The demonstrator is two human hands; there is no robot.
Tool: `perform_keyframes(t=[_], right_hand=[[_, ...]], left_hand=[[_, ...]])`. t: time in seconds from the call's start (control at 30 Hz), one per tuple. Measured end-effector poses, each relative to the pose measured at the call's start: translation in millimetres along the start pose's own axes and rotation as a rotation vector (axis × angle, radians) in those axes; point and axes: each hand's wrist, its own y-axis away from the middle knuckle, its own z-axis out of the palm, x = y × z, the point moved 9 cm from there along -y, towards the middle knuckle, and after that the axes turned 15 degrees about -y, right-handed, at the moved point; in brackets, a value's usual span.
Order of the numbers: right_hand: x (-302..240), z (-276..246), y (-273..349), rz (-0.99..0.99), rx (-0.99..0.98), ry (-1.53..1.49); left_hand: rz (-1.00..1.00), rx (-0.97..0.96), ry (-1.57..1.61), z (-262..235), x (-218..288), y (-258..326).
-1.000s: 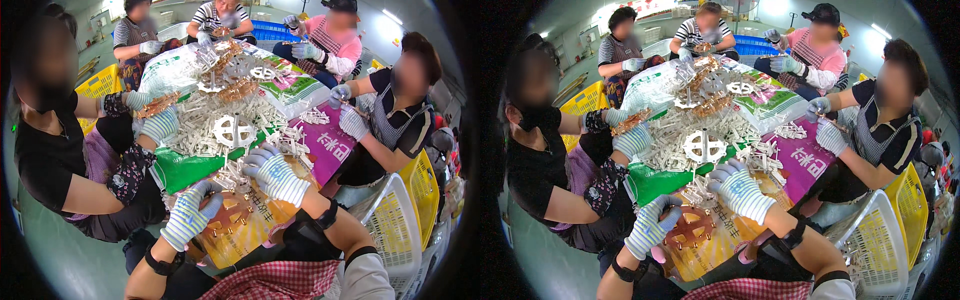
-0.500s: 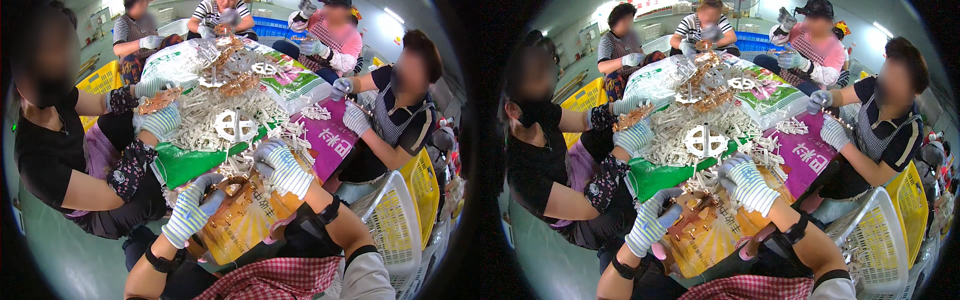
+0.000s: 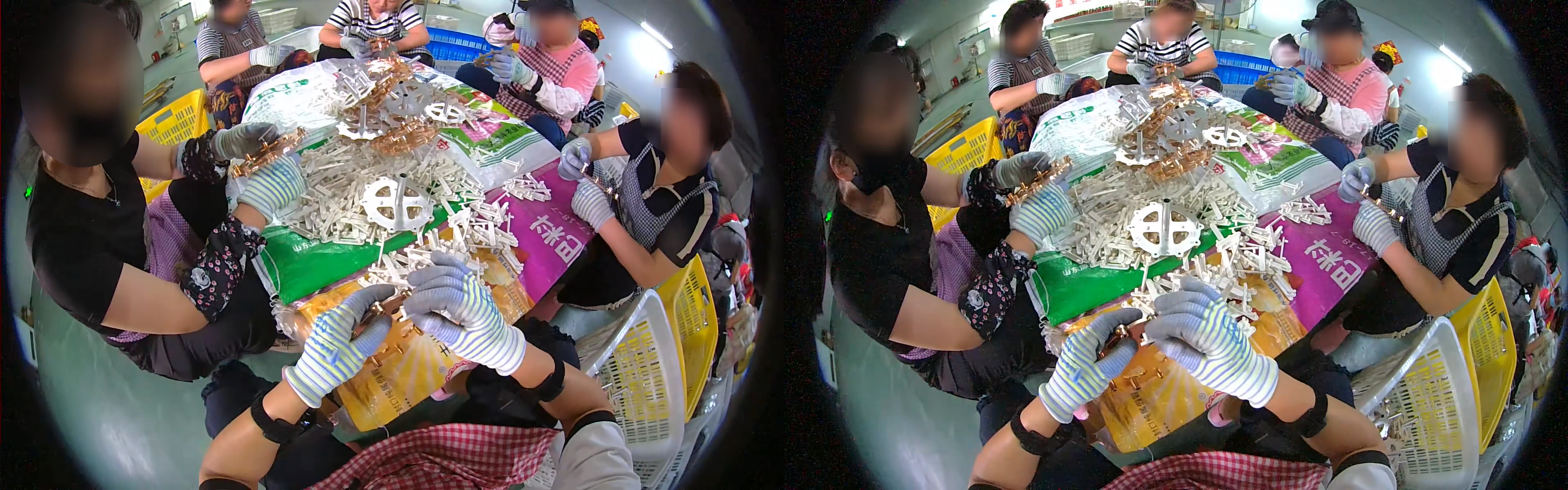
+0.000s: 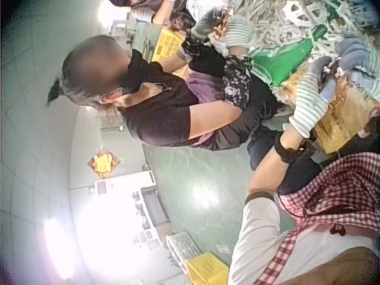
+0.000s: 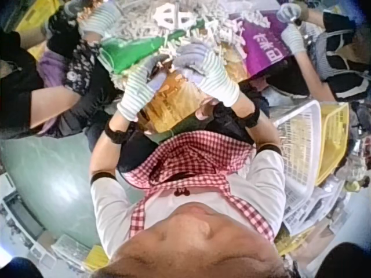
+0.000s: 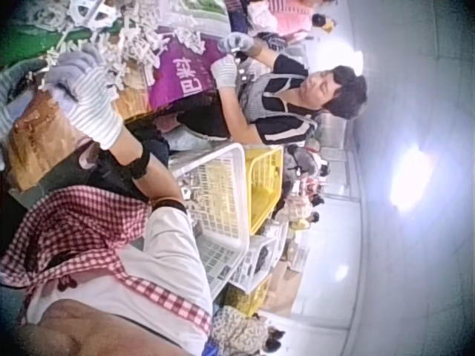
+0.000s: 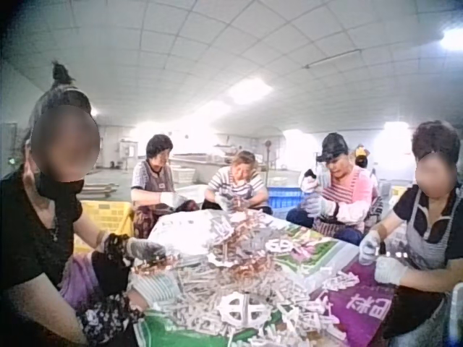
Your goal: The person sits at a table with other workers, picking up small white plastic pieces and inserting them into a circular metal component. They repeatedly perform this insertion action and place the assembled units into a white basket.
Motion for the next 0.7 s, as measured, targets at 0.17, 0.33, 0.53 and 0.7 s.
perform_keyframes(t=[0.17,0.33,0.53,0.7], right_hand=[[-5,5,3,-0.043,0.049,0.07],[-8,11,0,-0.018,-0.015,0.102],[0,10,3,0.003,-0.062,0.025],[2,10,2,0.004,-0.087,-0.04]], left_hand=[[-0.033,-0.04,-0.027,6,0,0],[0.184,-0.031,-0.119,10,15,1],[0.174,-0.111,-0.11,15,14,2],[0.198,-0.124,-0.077,15,16,2]])
